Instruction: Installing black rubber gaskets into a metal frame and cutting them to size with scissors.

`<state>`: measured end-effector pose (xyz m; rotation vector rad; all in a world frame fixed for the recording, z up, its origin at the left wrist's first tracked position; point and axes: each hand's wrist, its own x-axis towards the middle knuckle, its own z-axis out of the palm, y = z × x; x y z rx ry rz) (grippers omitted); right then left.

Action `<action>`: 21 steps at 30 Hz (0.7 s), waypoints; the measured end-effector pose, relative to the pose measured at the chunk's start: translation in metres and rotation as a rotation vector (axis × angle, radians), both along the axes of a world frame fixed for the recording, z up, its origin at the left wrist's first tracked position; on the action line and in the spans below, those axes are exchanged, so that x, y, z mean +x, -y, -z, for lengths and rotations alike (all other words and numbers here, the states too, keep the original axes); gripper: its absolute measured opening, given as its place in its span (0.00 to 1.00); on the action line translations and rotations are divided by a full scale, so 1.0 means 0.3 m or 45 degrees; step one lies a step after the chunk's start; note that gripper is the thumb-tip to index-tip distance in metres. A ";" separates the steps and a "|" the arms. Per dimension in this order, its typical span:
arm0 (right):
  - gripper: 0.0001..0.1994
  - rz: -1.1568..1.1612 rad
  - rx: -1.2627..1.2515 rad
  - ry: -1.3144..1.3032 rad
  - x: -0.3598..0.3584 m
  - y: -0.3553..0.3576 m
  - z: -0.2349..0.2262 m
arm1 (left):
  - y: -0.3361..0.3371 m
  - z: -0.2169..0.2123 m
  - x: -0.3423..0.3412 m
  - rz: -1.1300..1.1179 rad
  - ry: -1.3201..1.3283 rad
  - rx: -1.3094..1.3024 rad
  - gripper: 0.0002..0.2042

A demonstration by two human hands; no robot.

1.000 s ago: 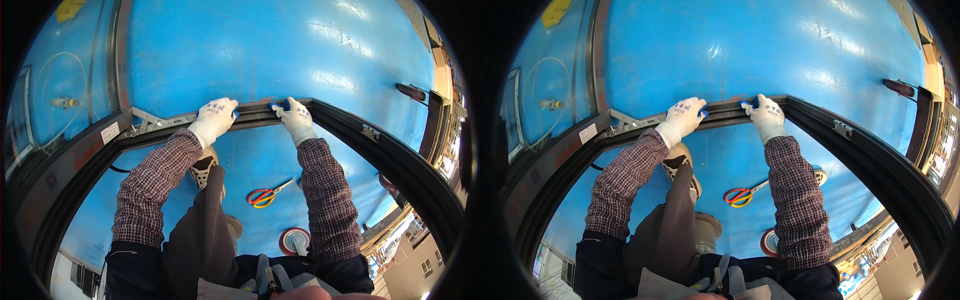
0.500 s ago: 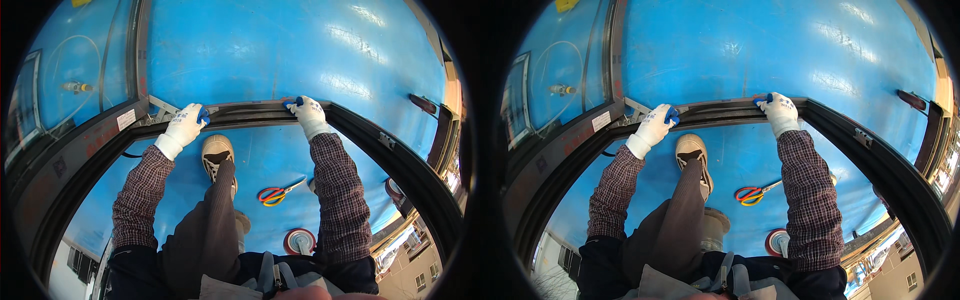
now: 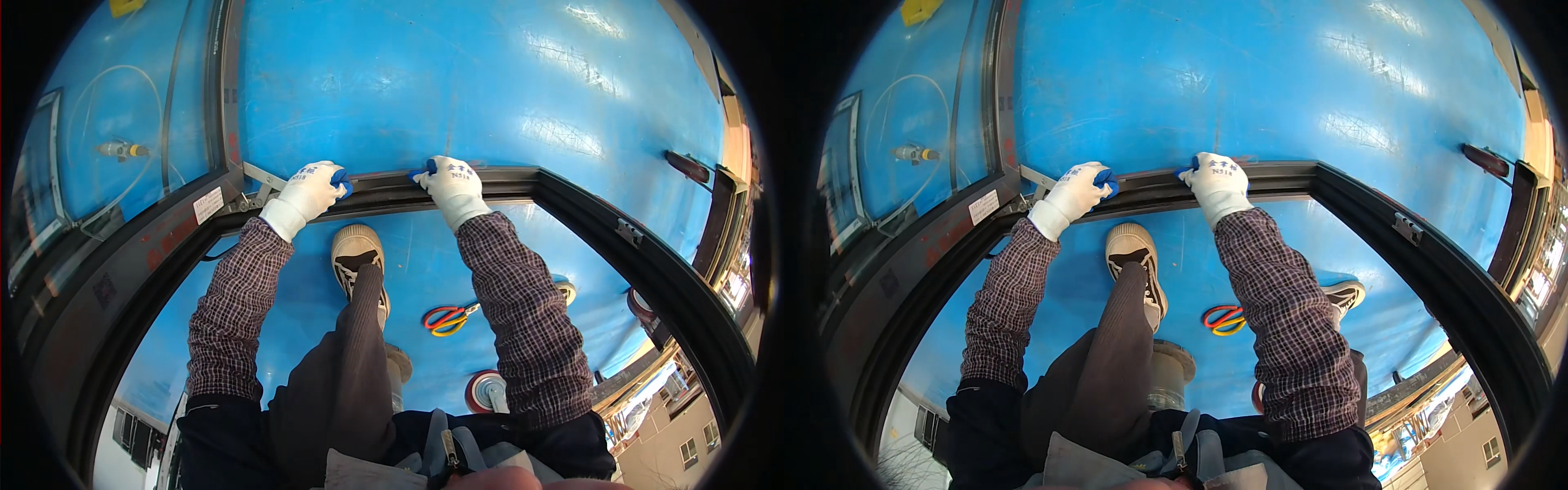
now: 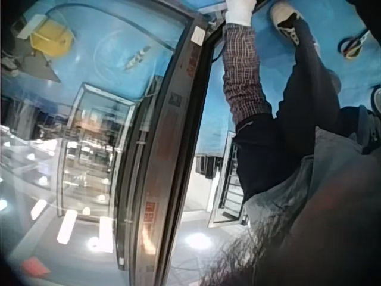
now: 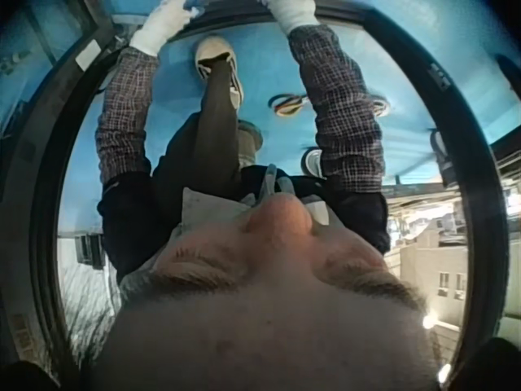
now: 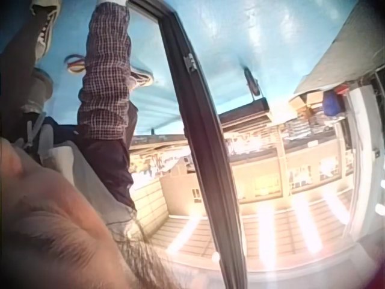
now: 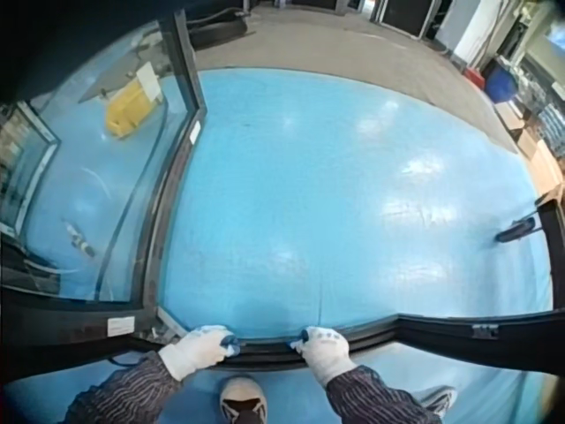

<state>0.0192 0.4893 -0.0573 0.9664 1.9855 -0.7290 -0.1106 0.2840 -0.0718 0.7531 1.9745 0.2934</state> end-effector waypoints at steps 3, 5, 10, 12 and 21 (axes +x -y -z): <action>0.11 -0.038 0.015 -0.038 -0.027 0.052 -0.013 | 0.020 0.031 0.011 0.035 -0.068 0.037 0.13; 0.11 -0.049 0.029 -0.048 -0.010 0.063 -0.022 | 0.019 0.037 0.018 0.048 -0.089 0.059 0.14; 0.14 0.480 -0.118 -0.620 0.160 0.108 -0.084 | -0.034 -0.026 0.055 0.060 -0.115 0.022 0.16; 0.13 0.583 -0.149 -0.613 0.310 0.148 -0.149 | -0.088 -0.076 0.061 0.111 -0.085 -0.057 0.16; 0.41 1.616 0.056 0.198 1.090 0.549 -0.106 | -0.159 -0.055 0.088 0.270 -0.153 -0.021 0.16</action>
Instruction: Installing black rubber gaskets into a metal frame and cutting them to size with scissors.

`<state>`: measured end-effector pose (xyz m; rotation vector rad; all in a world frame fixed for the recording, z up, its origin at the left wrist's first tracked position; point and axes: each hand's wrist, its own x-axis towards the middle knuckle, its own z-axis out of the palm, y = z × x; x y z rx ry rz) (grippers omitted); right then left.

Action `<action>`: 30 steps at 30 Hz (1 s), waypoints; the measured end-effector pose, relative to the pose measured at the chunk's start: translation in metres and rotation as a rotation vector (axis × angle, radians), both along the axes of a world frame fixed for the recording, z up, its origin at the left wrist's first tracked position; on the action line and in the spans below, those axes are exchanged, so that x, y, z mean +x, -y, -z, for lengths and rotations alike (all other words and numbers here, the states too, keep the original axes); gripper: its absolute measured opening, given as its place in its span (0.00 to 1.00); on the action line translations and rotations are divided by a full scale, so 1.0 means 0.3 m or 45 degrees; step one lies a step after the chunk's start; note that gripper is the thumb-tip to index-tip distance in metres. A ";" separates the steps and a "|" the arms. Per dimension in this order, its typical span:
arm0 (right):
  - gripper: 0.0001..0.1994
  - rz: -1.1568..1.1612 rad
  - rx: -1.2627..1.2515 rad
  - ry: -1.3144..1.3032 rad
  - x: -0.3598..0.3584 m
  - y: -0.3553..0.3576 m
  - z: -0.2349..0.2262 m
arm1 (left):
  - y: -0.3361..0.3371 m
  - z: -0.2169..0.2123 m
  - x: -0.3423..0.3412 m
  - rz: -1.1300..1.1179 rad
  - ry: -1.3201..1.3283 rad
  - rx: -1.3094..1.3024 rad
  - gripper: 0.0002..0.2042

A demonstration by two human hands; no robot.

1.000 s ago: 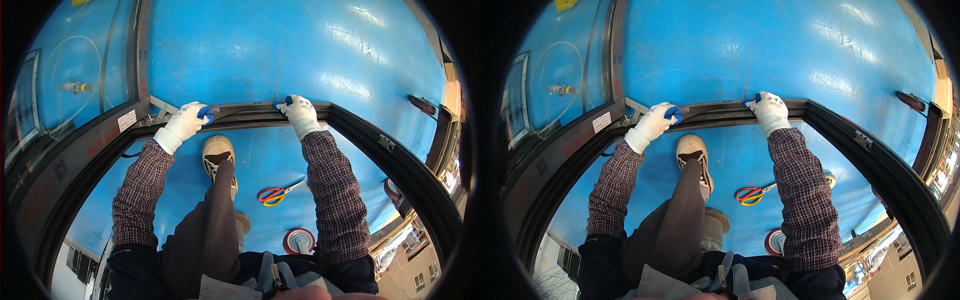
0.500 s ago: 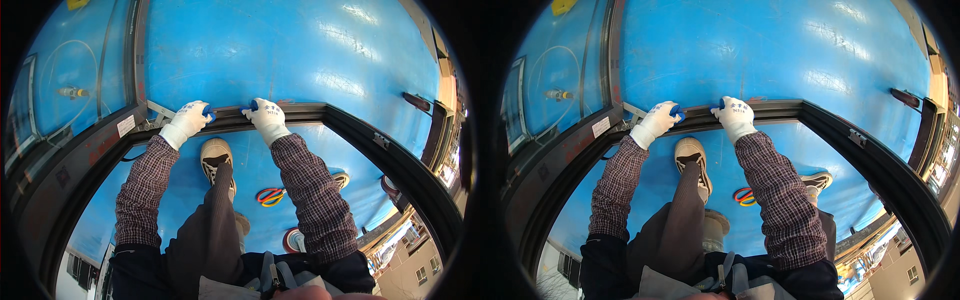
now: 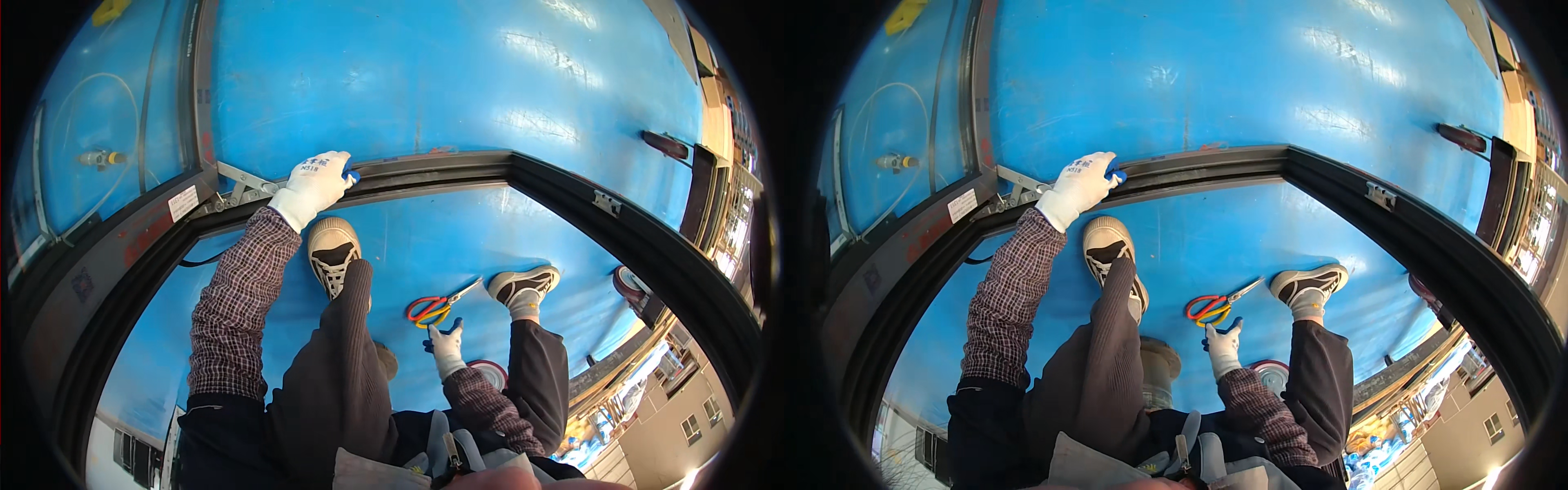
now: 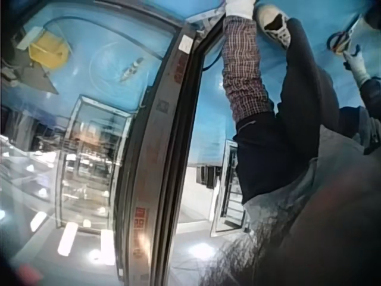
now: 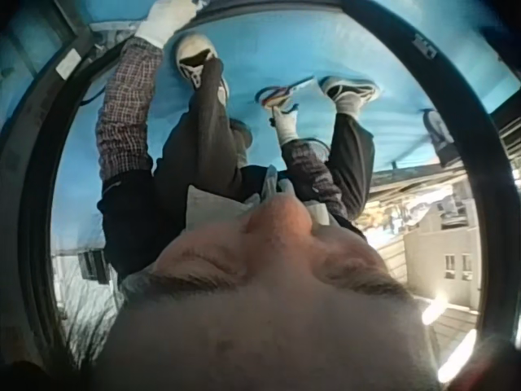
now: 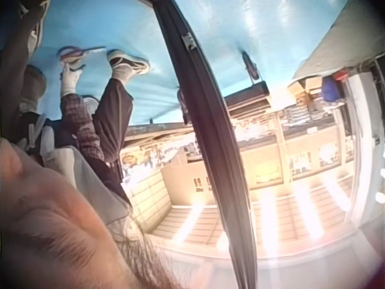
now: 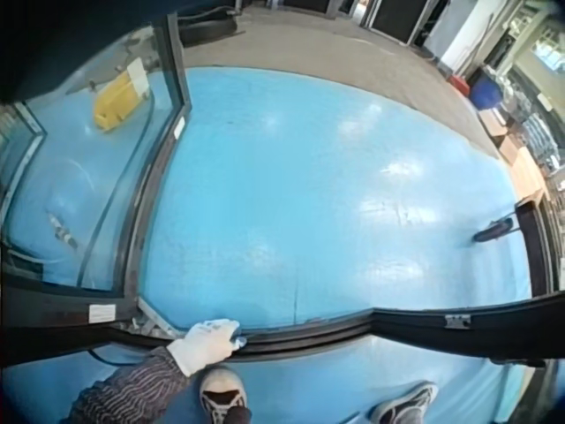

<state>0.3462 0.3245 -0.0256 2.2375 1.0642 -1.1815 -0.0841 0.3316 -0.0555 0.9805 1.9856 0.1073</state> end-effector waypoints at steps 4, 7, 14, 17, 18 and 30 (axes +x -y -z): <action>0.46 0.044 -0.012 0.236 -0.003 0.071 0.065 | -0.012 0.011 0.009 0.021 -0.015 -0.006 0.17; 0.47 -0.093 0.109 0.250 -0.038 0.075 0.138 | -0.005 0.038 0.033 0.009 -0.045 0.094 0.16; 0.48 0.016 0.280 0.089 0.006 0.120 0.185 | -0.017 0.021 0.037 -0.023 -0.018 0.053 0.16; 0.46 0.052 0.307 0.103 -0.028 0.115 0.179 | -0.008 0.013 0.028 -0.093 -0.002 0.086 0.16; 0.45 0.065 0.314 0.106 -0.037 0.116 0.168 | 0.007 0.003 0.020 -0.115 0.001 0.095 0.16; 0.34 0.314 -0.301 -1.334 -0.392 -0.030 -0.059 | 0.347 -0.075 -0.119 -0.328 0.046 -0.100 0.14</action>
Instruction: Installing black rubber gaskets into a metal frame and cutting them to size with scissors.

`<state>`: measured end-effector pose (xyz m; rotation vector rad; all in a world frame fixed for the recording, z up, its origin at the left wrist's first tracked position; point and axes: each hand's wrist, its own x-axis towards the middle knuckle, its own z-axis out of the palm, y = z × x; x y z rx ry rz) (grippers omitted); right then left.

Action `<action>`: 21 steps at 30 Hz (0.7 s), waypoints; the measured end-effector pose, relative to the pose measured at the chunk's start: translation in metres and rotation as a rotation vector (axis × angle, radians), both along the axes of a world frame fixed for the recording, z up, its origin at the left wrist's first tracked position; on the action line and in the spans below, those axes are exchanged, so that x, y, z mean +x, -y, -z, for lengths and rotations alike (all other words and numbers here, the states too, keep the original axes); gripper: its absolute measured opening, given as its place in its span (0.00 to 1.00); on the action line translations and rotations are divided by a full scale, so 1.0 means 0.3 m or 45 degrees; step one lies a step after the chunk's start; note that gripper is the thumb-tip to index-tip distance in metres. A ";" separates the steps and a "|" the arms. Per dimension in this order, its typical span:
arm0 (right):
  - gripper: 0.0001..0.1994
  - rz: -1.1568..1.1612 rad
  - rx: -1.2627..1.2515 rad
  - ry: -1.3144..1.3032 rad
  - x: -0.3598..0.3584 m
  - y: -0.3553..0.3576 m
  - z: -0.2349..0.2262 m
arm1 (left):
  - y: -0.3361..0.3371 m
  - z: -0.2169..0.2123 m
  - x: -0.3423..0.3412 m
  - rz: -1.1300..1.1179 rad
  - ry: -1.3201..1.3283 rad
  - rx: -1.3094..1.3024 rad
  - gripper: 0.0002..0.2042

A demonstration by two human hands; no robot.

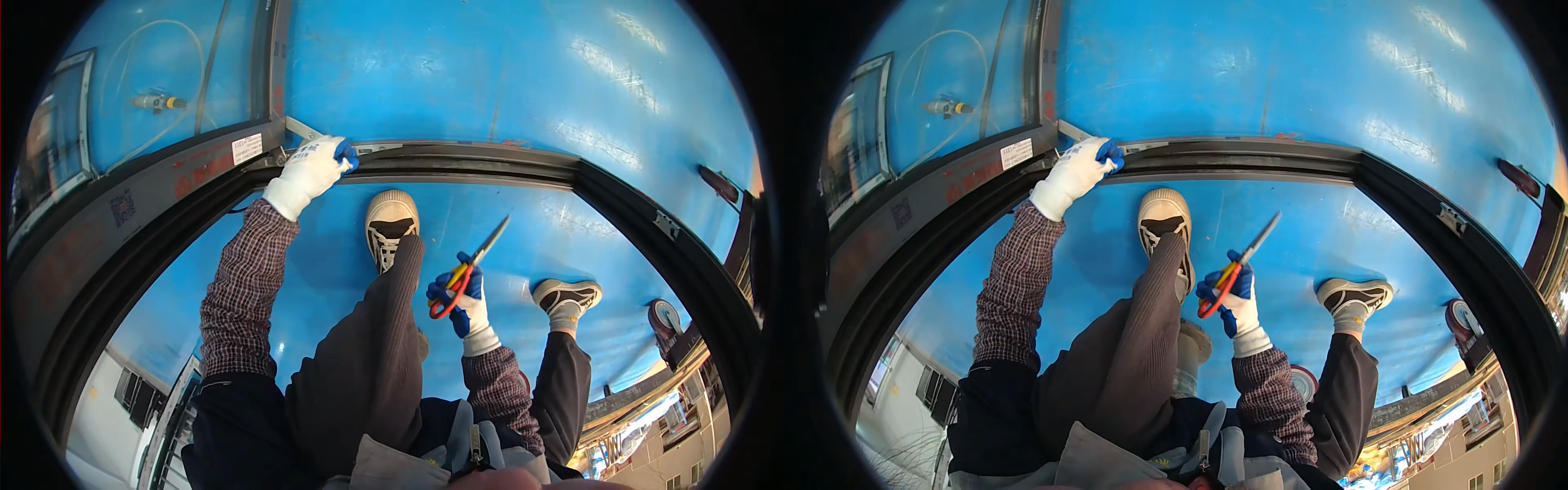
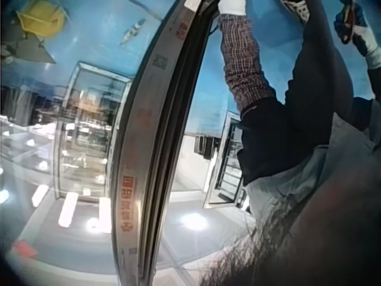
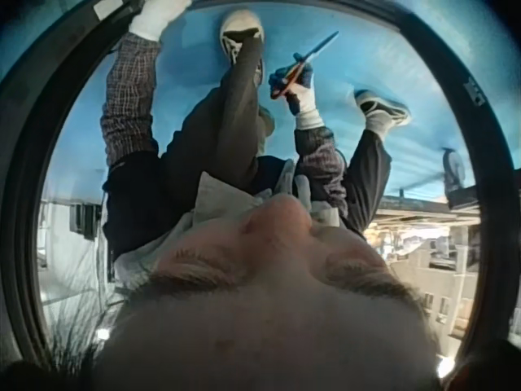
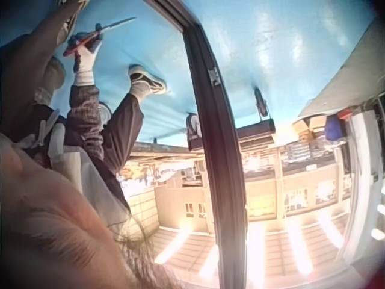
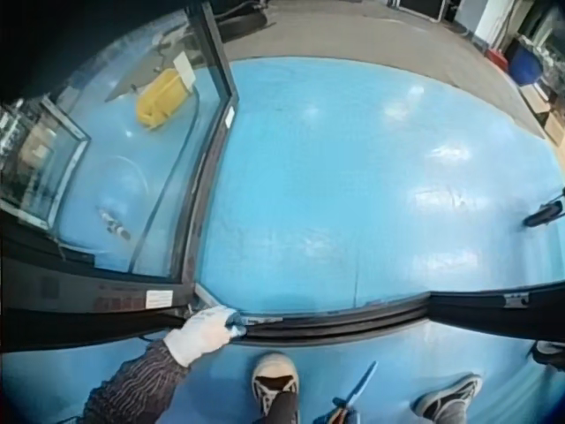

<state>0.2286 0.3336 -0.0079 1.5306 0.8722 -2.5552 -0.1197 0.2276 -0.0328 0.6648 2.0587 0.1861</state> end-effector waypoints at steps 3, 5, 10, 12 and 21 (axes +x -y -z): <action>0.30 -0.091 -0.162 -0.159 -0.098 -0.043 -0.013 | -0.040 0.022 0.012 0.042 -0.205 -0.016 0.14; 0.30 -0.150 -0.167 -0.119 -0.154 -0.059 -0.023 | -0.062 0.021 0.018 -0.016 -0.155 -0.027 0.15; 0.29 -0.382 -0.117 0.034 -0.277 -0.058 -0.067 | -0.096 0.017 0.005 -0.139 -0.019 -0.061 0.16; 0.28 -0.556 0.038 0.113 -0.314 -0.065 -0.086 | -0.112 0.028 -0.001 -0.101 -0.037 -0.042 0.16; 0.34 -0.745 0.412 0.098 -0.318 -0.017 -0.027 | -0.122 0.120 0.047 0.028 -0.125 0.083 0.21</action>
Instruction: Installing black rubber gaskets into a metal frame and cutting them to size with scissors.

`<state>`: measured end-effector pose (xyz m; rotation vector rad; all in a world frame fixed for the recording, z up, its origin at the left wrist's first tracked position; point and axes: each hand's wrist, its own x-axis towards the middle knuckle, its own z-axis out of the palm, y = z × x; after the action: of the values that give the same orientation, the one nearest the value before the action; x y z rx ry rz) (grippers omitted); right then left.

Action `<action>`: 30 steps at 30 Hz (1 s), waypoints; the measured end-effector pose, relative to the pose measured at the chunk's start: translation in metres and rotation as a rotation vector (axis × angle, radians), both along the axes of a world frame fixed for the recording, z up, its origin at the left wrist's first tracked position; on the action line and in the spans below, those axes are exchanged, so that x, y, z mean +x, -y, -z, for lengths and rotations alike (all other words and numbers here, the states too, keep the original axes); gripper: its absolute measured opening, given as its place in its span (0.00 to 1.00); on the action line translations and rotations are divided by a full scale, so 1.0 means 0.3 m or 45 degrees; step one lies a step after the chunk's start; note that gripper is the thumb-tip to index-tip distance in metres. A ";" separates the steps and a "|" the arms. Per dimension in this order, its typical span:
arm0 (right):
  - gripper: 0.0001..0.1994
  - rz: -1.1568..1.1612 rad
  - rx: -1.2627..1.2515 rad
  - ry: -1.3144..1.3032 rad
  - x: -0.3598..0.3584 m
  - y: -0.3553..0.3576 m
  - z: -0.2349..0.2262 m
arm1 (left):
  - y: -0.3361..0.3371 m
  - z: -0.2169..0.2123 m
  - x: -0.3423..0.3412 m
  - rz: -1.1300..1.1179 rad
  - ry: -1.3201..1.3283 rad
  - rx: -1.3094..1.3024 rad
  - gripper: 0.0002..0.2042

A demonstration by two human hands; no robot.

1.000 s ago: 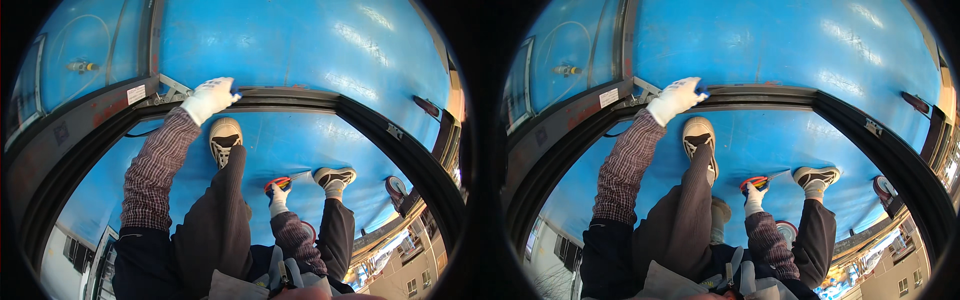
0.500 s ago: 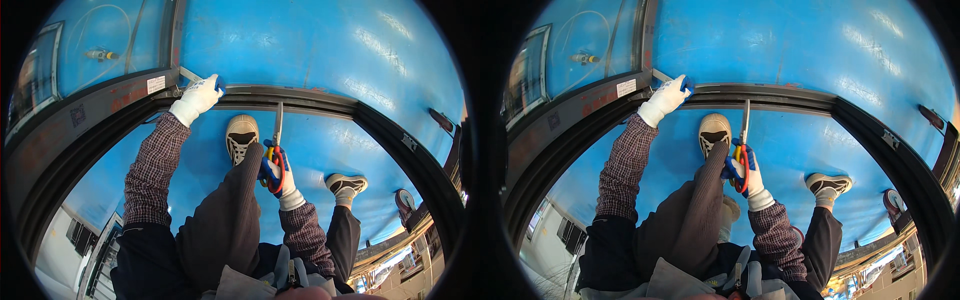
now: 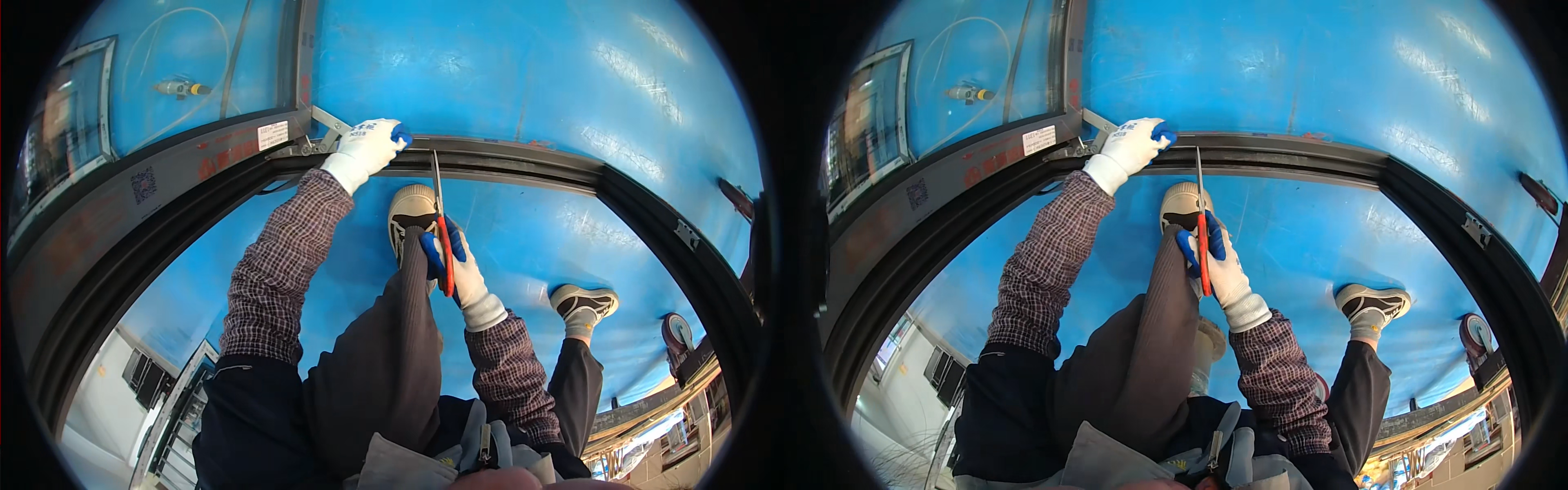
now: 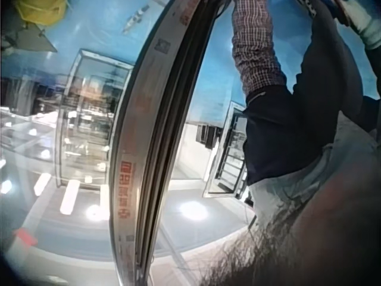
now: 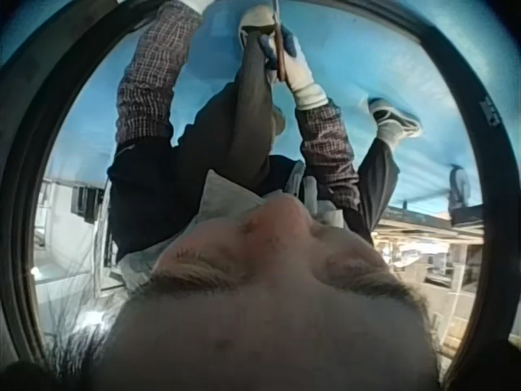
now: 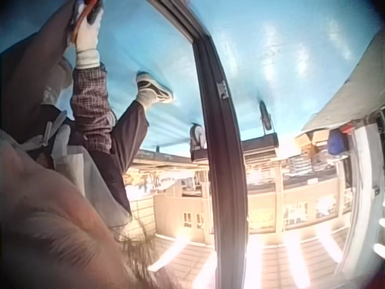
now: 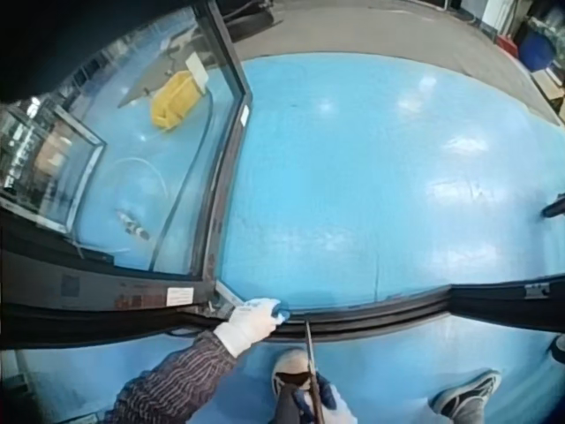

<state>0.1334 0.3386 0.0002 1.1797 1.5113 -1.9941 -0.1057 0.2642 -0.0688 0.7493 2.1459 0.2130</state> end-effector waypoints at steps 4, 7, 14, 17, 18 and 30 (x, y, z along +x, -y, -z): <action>0.37 -0.045 0.030 0.039 -0.047 0.009 -0.012 | -0.002 0.001 -0.005 -0.053 -0.034 -0.003 0.20; 0.36 0.011 -0.010 0.083 -0.059 0.027 -0.013 | -0.013 0.025 -0.024 -0.116 0.041 0.005 0.17; 0.37 -0.053 -0.003 0.182 -0.089 0.020 -0.032 | 0.071 0.215 -0.097 -0.365 0.445 0.094 0.11; 0.38 -0.030 0.048 0.169 -0.084 0.040 -0.004 | 0.051 0.153 -0.101 -0.376 0.486 0.073 0.10; 0.38 -0.023 0.045 0.170 -0.077 0.042 0.002 | 0.036 0.124 -0.099 -0.372 0.496 0.060 0.10; 0.34 -0.012 -0.013 0.147 -0.079 0.035 0.004 | 0.004 0.089 -0.100 -0.445 0.589 -0.029 0.10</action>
<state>0.1098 0.3282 -0.0010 1.2583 1.4454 -1.8909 -0.1357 0.2630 -0.0955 0.2681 1.8131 0.4937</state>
